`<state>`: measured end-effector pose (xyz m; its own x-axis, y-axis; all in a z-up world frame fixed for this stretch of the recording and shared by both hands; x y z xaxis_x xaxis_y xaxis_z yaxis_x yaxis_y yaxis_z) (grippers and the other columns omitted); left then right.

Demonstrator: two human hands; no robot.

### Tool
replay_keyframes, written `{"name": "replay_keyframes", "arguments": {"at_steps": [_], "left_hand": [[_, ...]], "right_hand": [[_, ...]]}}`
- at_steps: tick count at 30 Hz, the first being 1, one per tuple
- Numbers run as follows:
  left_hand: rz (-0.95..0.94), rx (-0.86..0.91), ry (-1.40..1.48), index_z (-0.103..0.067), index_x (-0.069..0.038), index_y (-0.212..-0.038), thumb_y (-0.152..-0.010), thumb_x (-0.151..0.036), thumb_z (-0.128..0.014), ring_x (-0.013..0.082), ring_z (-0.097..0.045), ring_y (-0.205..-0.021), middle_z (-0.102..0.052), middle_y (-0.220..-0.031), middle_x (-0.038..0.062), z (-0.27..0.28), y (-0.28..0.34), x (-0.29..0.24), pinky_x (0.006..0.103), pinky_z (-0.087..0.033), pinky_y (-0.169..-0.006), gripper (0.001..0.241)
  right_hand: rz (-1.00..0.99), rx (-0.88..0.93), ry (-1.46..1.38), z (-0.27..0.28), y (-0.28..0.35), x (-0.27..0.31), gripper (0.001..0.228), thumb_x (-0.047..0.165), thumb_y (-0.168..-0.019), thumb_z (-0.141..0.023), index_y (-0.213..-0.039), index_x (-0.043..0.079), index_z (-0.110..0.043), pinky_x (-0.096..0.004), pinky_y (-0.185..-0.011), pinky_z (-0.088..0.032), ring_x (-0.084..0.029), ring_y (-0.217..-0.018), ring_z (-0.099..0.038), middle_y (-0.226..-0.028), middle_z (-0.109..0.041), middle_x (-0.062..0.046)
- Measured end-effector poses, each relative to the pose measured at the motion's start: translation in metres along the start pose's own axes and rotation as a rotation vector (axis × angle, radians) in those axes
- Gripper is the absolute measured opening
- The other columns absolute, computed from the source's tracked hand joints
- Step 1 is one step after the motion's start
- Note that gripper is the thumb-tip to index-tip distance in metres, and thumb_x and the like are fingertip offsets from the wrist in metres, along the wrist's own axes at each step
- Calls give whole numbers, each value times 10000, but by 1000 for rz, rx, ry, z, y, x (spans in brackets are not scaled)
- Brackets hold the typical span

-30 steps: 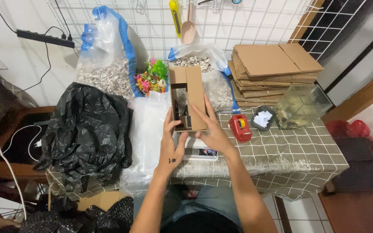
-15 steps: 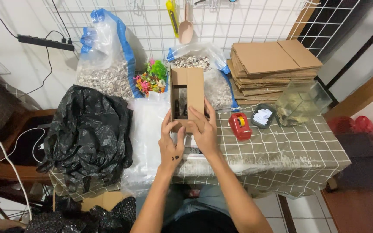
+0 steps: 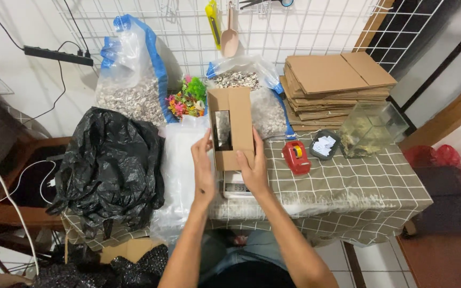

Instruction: Packaging small bags of aquarium gravel into a black plastic bag and then into a cardboard box.

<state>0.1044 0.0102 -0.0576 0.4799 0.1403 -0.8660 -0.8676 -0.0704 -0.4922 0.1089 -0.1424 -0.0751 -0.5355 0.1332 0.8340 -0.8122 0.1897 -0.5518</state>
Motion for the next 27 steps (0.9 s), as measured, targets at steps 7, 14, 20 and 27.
{"name": "replay_keyframes", "arguments": {"at_steps": [7, 14, 20, 27], "left_hand": [[143, 178, 232, -325, -130, -1499, -940, -449, -662, 541, -39, -1498, -196, -1524, 254, 11, -29, -33, 697, -147, -1159, 727], [158, 188, 185, -91, -135, -1620, -783, -307, -811, 646, -237, -1399, -217, -1546, 405, 0, -25, -64, 724, -264, -1107, 1118], [200, 79, -84, -213, -187, -1615, -764, -303, -793, 482, -487, -1341, -408, -1536, 227, -5, -14, -59, 613, -433, -1097, 1037], [76, 18, -245, -270, -248, -1600, -747, -399, -771, 407, -530, -1334, -429, -1556, 103, -8, -4, -54, 580, -490, -1068, 1001]], "right_hand": [[78, -20, 18, 9, 21, 30, 611, 184, -995, -582, -1538, 12, -363, -495, -1199, -271, -322, -1445, -385, -1520, -427, -198], [25, 31, -45, 15, 36, 33, 797, 105, -905, -692, -1581, 35, -277, -497, -1183, -293, -297, -1436, -342, -1529, -348, -168], [24, 87, 76, 16, 10, 46, 700, 183, -979, -622, -1573, 28, -285, -567, -1126, -357, -385, -1424, -317, -1499, -316, -211], [406, -29, 345, 13, -48, 88, 444, -8, -995, -540, -1432, 69, -540, -547, -1173, -311, -421, -1448, -360, -1504, -414, -191]]}}
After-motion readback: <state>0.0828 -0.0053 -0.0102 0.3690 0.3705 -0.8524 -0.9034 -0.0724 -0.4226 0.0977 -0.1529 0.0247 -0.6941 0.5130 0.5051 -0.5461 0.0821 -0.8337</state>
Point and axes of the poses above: each hand's wrist, its own y-axis away from the middle knuckle, its own z-axis out of the back of the hand, x = y × z, the point moved 5 cm from there along -y, towards the middle knuckle
